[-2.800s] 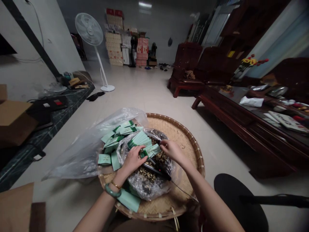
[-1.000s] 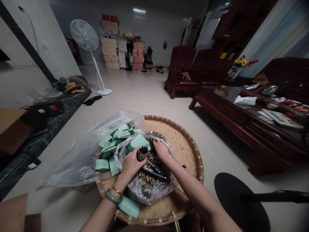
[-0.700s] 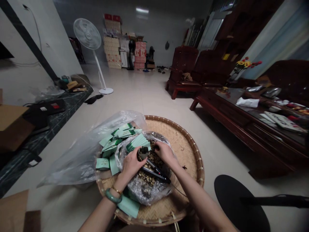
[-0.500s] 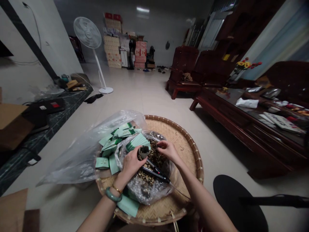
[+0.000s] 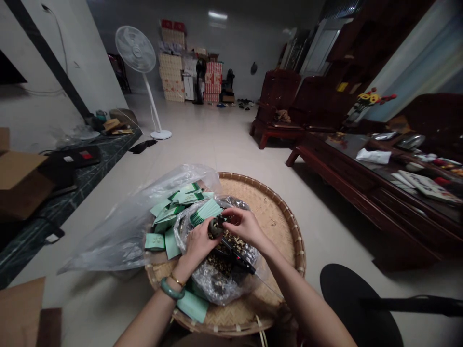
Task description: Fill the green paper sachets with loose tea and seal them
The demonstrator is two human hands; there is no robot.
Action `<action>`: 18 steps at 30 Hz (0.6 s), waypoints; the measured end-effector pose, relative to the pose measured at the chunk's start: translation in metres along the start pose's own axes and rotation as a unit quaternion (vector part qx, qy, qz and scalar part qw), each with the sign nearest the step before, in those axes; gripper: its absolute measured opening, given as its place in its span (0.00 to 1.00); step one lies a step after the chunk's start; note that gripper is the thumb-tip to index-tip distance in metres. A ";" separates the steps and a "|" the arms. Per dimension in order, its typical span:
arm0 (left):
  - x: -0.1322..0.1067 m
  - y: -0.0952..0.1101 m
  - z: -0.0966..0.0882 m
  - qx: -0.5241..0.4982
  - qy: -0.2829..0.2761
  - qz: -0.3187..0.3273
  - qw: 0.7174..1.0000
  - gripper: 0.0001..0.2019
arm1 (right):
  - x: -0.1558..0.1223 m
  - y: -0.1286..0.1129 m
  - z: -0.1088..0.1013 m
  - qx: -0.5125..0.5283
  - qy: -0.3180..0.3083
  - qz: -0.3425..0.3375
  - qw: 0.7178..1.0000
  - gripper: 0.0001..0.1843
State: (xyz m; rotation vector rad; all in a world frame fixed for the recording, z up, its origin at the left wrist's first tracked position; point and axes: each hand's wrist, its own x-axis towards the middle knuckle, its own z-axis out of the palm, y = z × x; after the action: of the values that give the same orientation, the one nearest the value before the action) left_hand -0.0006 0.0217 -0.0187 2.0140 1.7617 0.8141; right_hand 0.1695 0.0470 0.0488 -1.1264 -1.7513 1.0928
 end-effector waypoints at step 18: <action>0.000 -0.001 0.004 -0.008 0.019 0.012 1.000 0.24 | -0.008 0.001 0.002 -0.083 0.060 -0.102 0.989 0.11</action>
State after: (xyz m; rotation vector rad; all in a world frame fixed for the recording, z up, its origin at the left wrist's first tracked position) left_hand 0.0008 0.0225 -0.0225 2.0270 1.7488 0.8751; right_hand 0.1703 0.0397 0.0465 -1.0607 -1.8427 0.7527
